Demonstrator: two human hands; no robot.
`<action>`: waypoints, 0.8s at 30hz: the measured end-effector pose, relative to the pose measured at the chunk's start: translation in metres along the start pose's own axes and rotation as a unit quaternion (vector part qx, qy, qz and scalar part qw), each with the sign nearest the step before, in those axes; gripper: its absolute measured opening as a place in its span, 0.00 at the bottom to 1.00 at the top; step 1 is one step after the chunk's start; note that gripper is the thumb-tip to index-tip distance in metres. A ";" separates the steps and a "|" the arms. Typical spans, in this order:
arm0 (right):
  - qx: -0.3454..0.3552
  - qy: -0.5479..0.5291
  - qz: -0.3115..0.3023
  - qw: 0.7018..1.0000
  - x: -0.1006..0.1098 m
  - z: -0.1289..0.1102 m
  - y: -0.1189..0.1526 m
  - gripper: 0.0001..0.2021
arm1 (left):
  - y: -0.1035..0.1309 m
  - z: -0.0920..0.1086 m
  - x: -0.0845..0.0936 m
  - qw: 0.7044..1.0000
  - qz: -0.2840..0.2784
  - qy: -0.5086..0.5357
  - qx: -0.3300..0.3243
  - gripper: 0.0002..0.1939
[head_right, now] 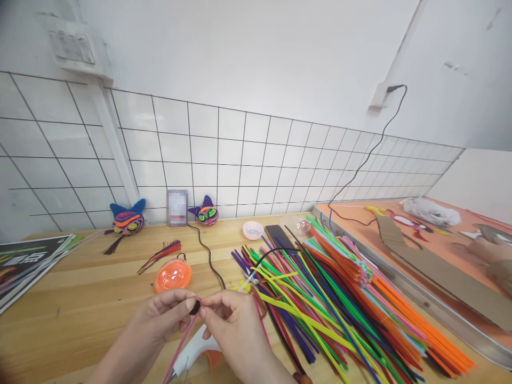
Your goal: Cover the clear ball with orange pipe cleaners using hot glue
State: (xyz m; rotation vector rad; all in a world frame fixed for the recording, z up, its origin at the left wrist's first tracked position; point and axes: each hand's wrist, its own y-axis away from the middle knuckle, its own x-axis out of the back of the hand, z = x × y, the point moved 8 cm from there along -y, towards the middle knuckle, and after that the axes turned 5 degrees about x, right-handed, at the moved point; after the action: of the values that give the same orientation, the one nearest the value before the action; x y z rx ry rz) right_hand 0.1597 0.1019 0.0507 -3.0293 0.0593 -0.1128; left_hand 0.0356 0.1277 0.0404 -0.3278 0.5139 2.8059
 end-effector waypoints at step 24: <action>-0.034 -0.067 0.025 0.997 0.003 0.006 -0.005 0.22 | -0.006 -0.022 -0.009 0.991 -0.029 0.132 -0.020 0.11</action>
State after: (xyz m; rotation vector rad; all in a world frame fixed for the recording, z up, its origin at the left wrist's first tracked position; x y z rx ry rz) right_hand 0.1633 0.1072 0.0455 -3.0919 0.1293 0.1000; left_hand 0.0493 0.1230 0.0210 -0.7163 0.4949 2.7343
